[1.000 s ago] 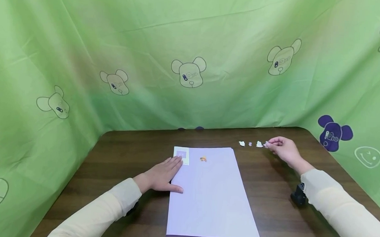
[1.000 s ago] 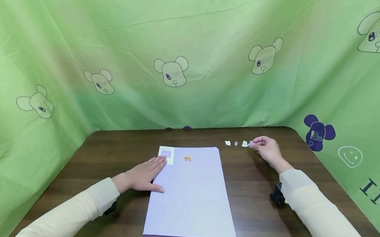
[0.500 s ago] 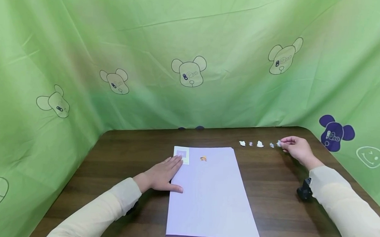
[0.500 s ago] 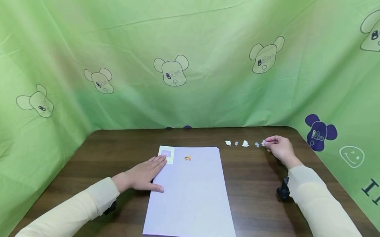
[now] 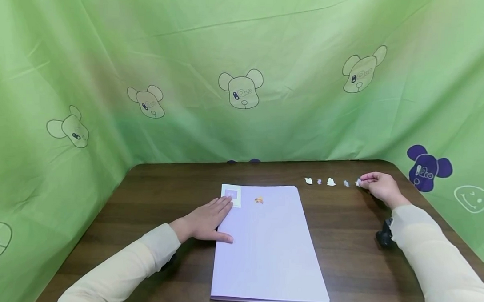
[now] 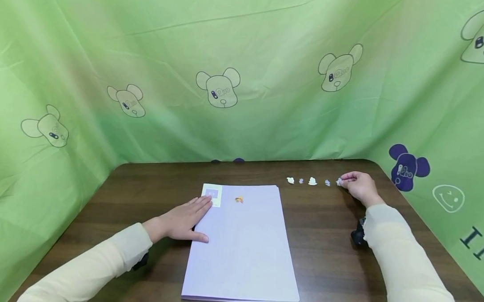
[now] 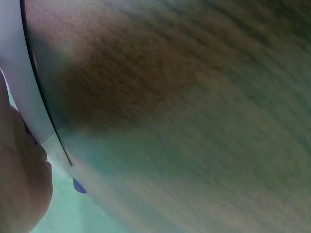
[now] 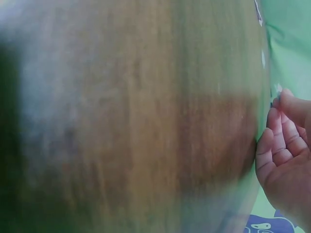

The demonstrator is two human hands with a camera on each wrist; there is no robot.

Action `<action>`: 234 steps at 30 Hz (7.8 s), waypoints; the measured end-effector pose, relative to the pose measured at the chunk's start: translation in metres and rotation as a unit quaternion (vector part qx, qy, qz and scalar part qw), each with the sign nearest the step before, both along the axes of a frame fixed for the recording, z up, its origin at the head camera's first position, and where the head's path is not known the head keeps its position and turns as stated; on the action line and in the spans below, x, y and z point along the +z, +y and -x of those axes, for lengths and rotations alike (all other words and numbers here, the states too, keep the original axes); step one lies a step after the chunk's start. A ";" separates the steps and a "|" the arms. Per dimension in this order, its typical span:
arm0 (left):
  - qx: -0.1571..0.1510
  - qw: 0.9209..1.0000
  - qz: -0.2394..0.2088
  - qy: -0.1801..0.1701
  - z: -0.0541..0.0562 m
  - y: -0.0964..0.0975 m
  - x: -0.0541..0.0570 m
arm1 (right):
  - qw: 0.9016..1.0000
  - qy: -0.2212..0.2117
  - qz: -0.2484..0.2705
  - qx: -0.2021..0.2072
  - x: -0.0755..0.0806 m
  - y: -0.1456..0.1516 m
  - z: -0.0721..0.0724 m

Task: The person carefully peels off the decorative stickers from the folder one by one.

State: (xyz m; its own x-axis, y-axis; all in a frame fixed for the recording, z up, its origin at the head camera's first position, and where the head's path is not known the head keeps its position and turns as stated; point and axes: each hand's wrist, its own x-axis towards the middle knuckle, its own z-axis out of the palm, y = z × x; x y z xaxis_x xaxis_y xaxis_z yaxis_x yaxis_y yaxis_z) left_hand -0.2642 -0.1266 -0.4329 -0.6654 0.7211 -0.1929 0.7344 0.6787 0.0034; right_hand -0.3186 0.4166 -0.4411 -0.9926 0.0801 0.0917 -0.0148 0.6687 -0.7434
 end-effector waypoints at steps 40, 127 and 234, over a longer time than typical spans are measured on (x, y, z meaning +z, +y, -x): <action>0.003 1.000 0.004 0.003 -0.001 0.000 0.000 | 0.996 -0.008 -0.085 -0.010 -0.006 -0.003 0.002; 0.003 1.000 -0.002 -0.001 0.000 0.001 0.003 | 0.971 -0.029 0.073 0.226 0.004 -0.258 -0.003; 0.011 1.000 -0.005 -0.003 -0.006 0.001 -0.001 | 0.965 -0.058 0.241 0.085 0.012 -0.136 -0.015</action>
State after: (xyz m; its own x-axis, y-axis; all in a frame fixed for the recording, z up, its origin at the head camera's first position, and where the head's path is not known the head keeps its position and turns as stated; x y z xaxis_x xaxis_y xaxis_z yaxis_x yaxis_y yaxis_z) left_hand -0.2581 -0.1253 -0.4335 -0.6802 0.7080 -0.1898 0.7189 0.6950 0.0159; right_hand -0.3040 0.2805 -0.4292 -0.9965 -0.0786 -0.0275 0.0079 0.2405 -0.9706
